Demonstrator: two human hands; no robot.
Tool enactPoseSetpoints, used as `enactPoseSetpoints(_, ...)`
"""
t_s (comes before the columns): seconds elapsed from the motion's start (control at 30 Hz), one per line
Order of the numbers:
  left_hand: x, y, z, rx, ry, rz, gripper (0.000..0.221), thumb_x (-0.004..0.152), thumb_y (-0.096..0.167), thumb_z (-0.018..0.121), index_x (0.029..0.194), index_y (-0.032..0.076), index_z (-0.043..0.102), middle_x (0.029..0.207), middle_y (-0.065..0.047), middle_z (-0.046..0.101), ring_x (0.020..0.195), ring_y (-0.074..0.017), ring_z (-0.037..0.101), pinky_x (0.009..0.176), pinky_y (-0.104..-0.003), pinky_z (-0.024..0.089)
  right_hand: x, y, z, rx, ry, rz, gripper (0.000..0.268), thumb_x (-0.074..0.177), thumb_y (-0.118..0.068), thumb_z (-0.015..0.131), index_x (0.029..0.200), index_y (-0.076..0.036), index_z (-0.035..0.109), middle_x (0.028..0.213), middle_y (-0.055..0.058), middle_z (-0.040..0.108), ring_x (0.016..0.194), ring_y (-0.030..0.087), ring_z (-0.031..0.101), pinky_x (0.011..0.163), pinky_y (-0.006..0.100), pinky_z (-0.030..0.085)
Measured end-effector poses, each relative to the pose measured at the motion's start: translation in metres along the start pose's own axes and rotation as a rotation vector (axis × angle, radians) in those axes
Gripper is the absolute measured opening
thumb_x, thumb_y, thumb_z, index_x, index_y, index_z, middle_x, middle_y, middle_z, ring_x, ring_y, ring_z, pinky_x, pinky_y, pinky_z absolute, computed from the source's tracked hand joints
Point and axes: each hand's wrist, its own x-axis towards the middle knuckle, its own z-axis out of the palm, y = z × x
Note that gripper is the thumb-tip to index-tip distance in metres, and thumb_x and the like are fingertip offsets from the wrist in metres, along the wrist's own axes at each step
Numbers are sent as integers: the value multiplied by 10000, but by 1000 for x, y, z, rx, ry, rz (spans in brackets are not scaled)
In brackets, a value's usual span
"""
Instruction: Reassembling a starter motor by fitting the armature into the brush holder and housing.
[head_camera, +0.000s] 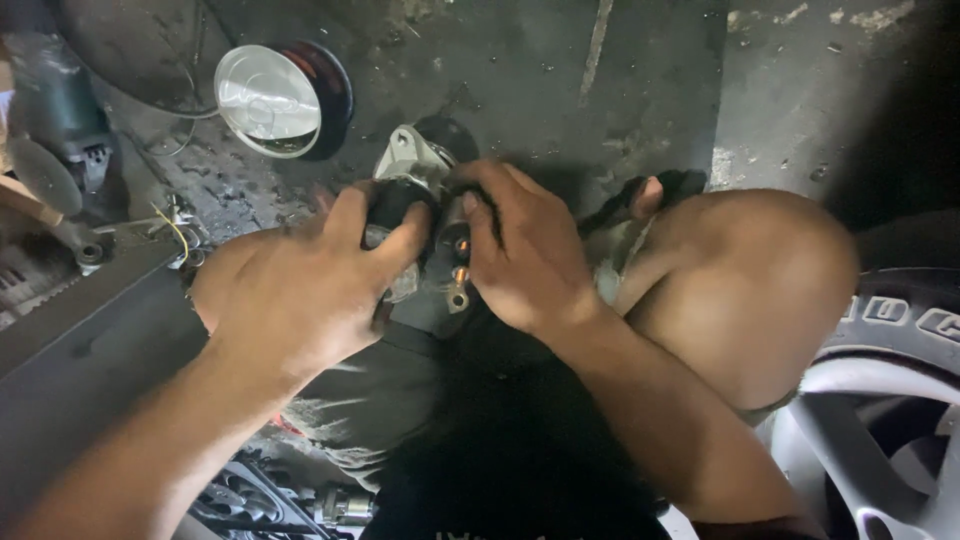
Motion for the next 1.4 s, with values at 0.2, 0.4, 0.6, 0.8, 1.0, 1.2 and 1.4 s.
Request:
enactPoseSetpoints(0.2, 3, -4, -11, 86, 31, 115, 535, 884, 160, 639, 1402, 227, 519, 1340, -186, 543, 972, -432, 708, 392, -419, 675, 1, -4, -1, 61, -4, 53, 290, 1016, -178, 427, 1178, -64, 639, 1055, 130, 693, 944, 317, 676, 784, 408, 506)
enactPoseSetpoints(0.4, 7, -11, -8, 308, 219, 215, 501, 837, 206, 735, 1310, 321, 618, 1074, -71, 628, 530, -143, 615, 234, -304, 465, 0, 0, 1, 28, 5, 0, 300, 1035, -172, 418, 1195, -45, 637, 1073, 143, 690, 934, 312, 676, 768, 405, 515)
enactPoseSetpoints(0.6, 12, -10, 7, 89, -89, 212, 734, 701, 85, 814, 1351, 300, 550, 1337, -142, 537, 829, -352, 677, 356, -366, 653, -1, -1, -1, 60, -14, 22, 307, 1028, -189, 391, 1186, -61, 621, 1045, 134, 672, 890, 306, 663, 749, 408, 491)
enactPoseSetpoints(0.8, 28, -9, -22, -1, -477, 135, 1127, 758, 64, 794, 1642, 265, 125, 1230, -128, 452, 863, -245, 619, 397, -265, 629, -1, -3, -5, 13, -31, 75, 339, 1028, -229, 393, 1209, -73, 634, 1105, 138, 691, 943, 324, 681, 757, 430, 513)
enactPoseSetpoints(1.0, -2, -23, 28, -541, -13, 21, 1129, 568, -47, 875, 1545, 93, 328, 1595, -216, 381, 906, -254, 674, 520, -313, 613, -17, -10, -48, 184, -284, 86, 524, 869, -156, 398, 1373, -96, 529, 1374, 105, 604, 1300, 270, 557, 1059, 397, 385)
enactPoseSetpoints(1.2, -6, -18, 33, -960, 25, -243, 1097, 555, -98, 842, 1509, 236, 417, 1444, -136, 583, 1252, -384, 617, 987, -500, 535, -18, 18, 1, -125, -266, -146, 849, 866, -571, 672, 1487, -77, 371, 1488, 243, 510, 1222, 461, 613, 912, 567, 533)
enactPoseSetpoints(1.4, -21, -20, 39, -1032, 530, -31, 823, 647, 125, 854, 1397, 212, 525, 1133, -132, 738, 1111, -366, 709, 945, -516, 543, -17, 3, 4, -142, 87, -409, 493, 721, -320, 942, 1073, -76, 697, 884, 153, 717, 857, 366, 743, 729, 398, 598)
